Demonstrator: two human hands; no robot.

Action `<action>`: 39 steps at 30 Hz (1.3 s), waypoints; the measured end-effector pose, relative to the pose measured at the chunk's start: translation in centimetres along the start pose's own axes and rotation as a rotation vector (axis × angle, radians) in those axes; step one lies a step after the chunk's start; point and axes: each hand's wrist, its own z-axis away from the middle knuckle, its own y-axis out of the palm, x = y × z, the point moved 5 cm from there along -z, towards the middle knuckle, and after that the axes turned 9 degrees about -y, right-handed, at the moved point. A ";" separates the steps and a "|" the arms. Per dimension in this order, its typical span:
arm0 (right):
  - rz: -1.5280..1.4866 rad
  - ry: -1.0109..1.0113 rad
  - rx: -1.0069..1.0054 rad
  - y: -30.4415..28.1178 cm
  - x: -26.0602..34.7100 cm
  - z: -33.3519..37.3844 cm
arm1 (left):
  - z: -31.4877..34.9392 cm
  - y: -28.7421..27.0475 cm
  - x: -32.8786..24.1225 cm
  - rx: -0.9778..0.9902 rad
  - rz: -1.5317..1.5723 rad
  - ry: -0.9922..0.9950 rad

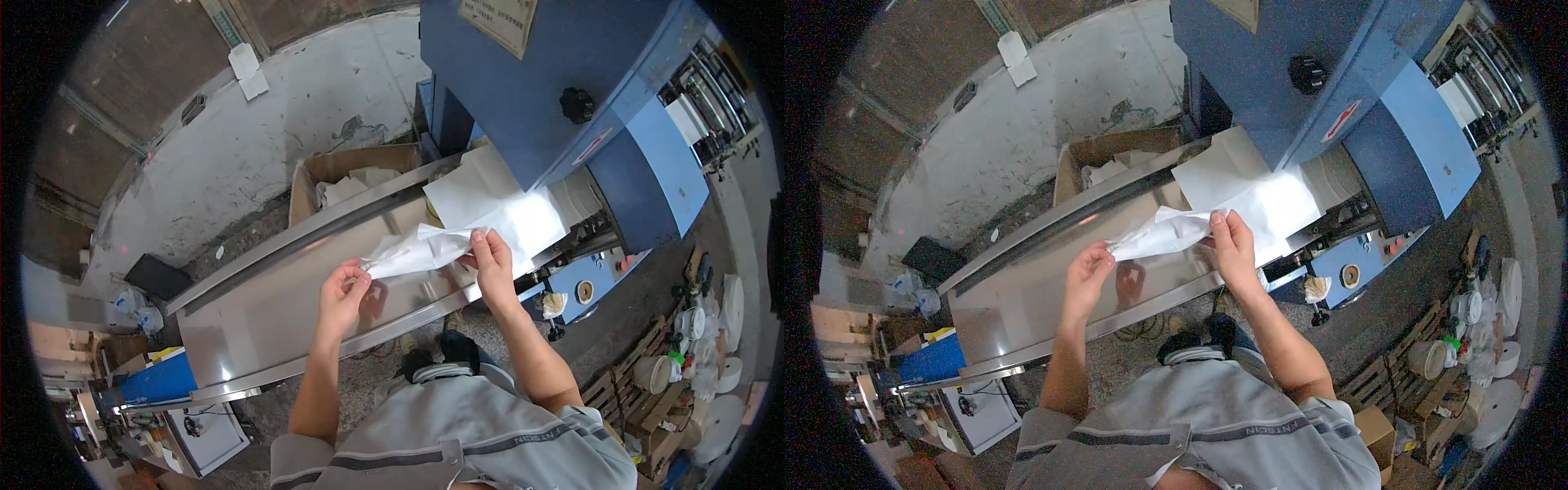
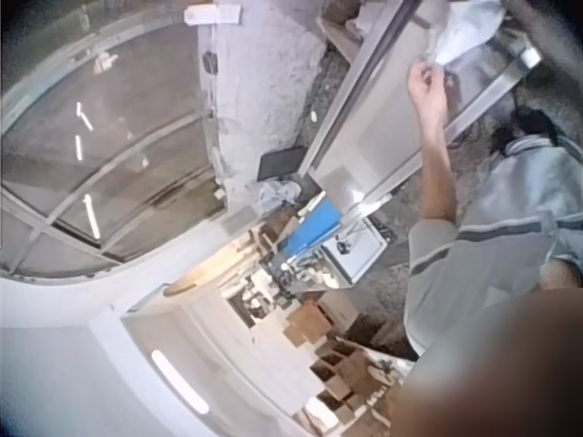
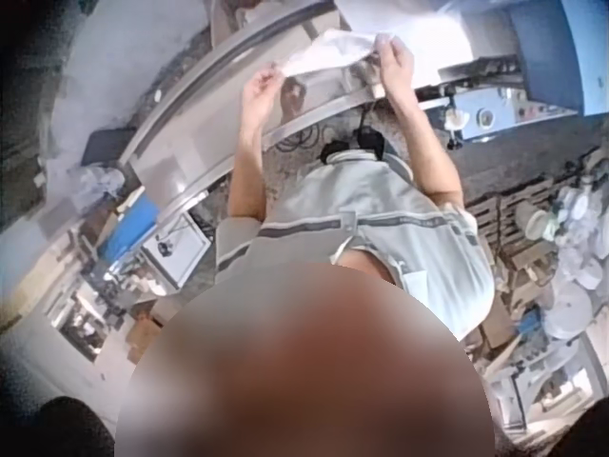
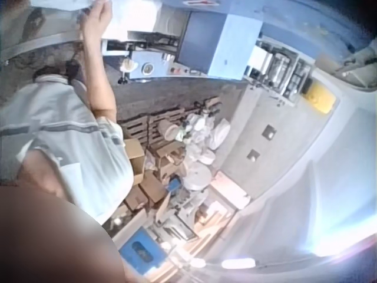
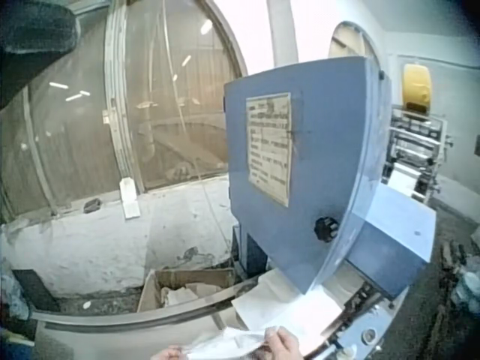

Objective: The recorder operates a paper-folding machine and inspects the resulting napkins for quality.

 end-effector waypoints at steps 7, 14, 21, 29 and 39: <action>0.249 -0.165 0.314 2.9 1.6 0.5 | 0.2 4.7 -5.3 -0.307 -0.524 0.357; 0.307 -0.188 0.448 1.7 3.7 -0.2 | -4.6 0.4 -2.6 -0.211 -0.404 0.259; 0.304 -0.173 0.322 -0.2 3.0 -0.7 | -3.9 2.2 -4.2 -0.027 -0.096 0.053; 0.306 -0.055 0.559 1.0 3.0 -0.4 | -4.7 5.7 -5.6 -0.016 -0.381 0.262; -0.013 0.082 0.233 -1.1 2.2 -2.8 | -3.7 4.3 -6.2 0.254 -0.397 0.227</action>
